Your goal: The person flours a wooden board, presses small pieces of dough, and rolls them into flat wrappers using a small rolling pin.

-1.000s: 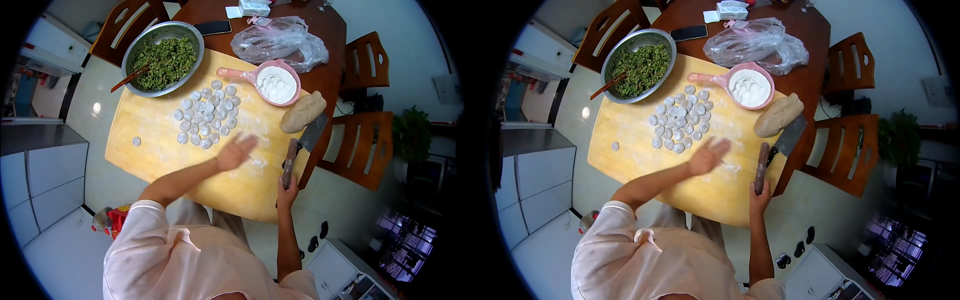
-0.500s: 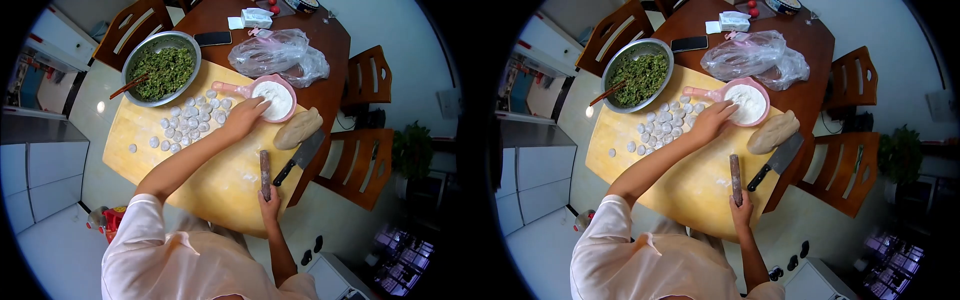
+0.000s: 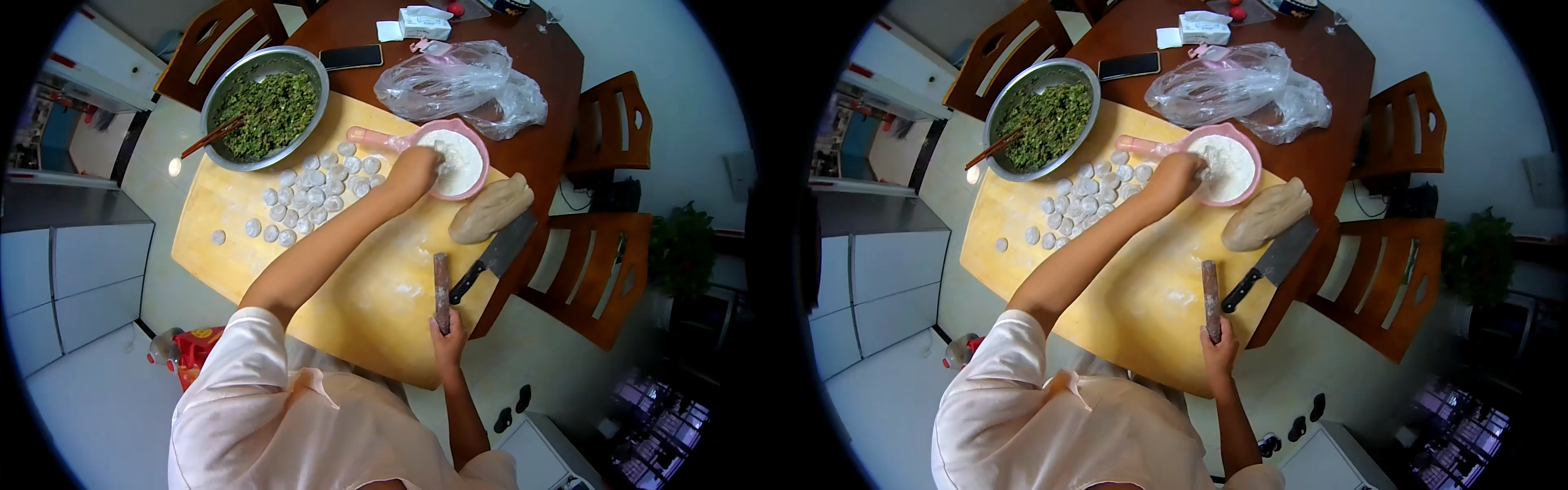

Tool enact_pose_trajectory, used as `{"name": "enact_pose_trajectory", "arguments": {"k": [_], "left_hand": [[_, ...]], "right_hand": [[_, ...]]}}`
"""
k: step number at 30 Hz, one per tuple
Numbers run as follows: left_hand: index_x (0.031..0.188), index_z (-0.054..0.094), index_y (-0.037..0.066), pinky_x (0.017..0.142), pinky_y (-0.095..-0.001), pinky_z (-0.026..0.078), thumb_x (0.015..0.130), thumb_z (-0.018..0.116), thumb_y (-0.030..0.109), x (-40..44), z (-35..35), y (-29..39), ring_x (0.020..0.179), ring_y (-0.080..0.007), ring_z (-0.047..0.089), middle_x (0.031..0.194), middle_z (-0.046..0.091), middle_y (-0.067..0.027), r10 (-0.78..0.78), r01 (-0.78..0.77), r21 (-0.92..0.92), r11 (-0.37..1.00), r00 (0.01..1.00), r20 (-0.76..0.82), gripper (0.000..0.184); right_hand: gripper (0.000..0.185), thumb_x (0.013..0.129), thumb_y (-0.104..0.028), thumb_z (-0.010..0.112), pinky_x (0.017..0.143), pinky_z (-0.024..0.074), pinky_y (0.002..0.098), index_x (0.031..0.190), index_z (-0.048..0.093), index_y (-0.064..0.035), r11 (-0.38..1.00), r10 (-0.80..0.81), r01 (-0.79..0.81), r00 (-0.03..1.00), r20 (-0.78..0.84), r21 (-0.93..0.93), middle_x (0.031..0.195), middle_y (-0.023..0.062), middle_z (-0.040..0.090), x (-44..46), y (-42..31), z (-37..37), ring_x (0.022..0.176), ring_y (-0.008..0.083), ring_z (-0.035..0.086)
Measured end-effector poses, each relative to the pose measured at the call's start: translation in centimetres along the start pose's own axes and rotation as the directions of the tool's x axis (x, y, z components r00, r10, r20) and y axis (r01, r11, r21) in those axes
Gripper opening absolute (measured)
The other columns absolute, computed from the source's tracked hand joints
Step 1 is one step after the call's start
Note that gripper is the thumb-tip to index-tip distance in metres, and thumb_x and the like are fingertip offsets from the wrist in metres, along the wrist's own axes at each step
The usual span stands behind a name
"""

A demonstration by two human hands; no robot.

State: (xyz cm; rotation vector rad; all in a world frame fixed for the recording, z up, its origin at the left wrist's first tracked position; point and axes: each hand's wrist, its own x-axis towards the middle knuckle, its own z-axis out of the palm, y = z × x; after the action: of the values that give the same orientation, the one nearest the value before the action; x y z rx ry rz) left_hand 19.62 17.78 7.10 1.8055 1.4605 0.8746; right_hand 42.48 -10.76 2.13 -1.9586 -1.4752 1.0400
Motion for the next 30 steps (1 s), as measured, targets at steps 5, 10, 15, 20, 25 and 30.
{"name": "enact_pose_trajectory", "arguments": {"k": [5,10,15,20,25,30], "left_hand": [[0.102,0.069,0.001,0.087,-0.0452,0.049,0.073,0.063,-0.001,-13.2,-1.4,-0.5,0.097,-0.0424,0.062,0.1,0.067,-0.0246,-0.078,0.083,-0.014,0.996,0.975,0.209,0.03],[0.13,0.058,0.006,0.099,-0.0456,0.044,0.087,0.066,0.011,-18.2,-2.6,-3.8,0.115,-0.0359,0.056,0.125,0.061,-0.0179,-0.234,0.234,-0.024,0.972,0.951,-0.202,0.044],[0.139,0.053,0.013,0.098,-0.0405,0.046,0.105,0.047,0.037,-19.4,-1.7,-4.6,0.117,-0.0215,0.056,0.136,0.056,-0.0017,-0.549,0.427,-0.87,-0.247,0.678,0.489,0.042],[0.117,0.065,0.01,0.084,-0.038,0.05,0.096,0.055,0.019,-18.7,-5.2,-3.8,0.096,-0.0283,0.06,0.108,0.067,-0.0129,-0.359,0.354,-0.06,0.933,0.915,-0.181,0.025],[0.099,0.066,0.005,0.08,-0.047,0.049,0.077,0.059,0.006,-16.8,-5.9,-9.7,0.093,-0.0372,0.059,0.094,0.062,-0.0164,0.016,-0.037,0.328,0.944,0.998,0.065,0.023],[0.082,0.065,0.002,0.076,-0.0478,0.051,0.081,0.055,0.01,-16.0,-5.4,-10.8,0.09,-0.037,0.062,0.092,0.062,-0.0176,0.153,-0.228,0.461,0.857,0.969,0.195,0.012]], "right_hand": [[0.033,0.085,-0.013,0.071,0.066,0.0506,0.0394,0.113,0.06,0.0001,0.979,0.002,-0.016,0.998,0.068,0.201,0.082,0.0167,0.064,0.9,-0.1,1.3,0.071,0.0251,0.063],[0.041,0.092,-0.015,0.064,0.065,0.0492,0.0396,0.128,0.052,-0.0007,0.895,0.014,-0.105,0.978,0.207,0.433,0.081,0.0154,0.063,0.6,-5.1,2.7,0.07,0.0225,0.062],[0.039,0.098,-0.022,0.059,0.059,0.0481,0.0356,0.13,0.051,-0.0021,0.949,-0.273,0.192,0.898,0.346,0.25,0.077,0.0136,0.062,0.3,-6.4,7.4,0.064,0.0186,0.06],[0.036,0.099,-0.026,0.058,0.068,0.049,0.0458,0.126,0.052,-0.0017,0.968,0.033,-0.071,0.987,0.155,0.24,0.08,0.0216,0.064,-0.1,-6.9,4.5,0.072,0.0392,0.064],[0.034,0.097,-0.02,0.06,0.077,0.0498,0.0477,0.124,0.054,0.0004,0.965,-0.222,0.227,0.974,0.051,-0.131,0.096,0.0216,0.067,-0.8,-5.1,2.2,0.086,0.0436,0.062],[0.044,0.077,-0.014,0.075,0.093,0.0449,0.0442,0.118,0.063,-0.0062,0.695,-0.497,0.6,0.799,0.34,-0.395,0.107,0.0138,0.065,-0.6,-4.4,2.7,0.104,0.0328,0.06]]}}
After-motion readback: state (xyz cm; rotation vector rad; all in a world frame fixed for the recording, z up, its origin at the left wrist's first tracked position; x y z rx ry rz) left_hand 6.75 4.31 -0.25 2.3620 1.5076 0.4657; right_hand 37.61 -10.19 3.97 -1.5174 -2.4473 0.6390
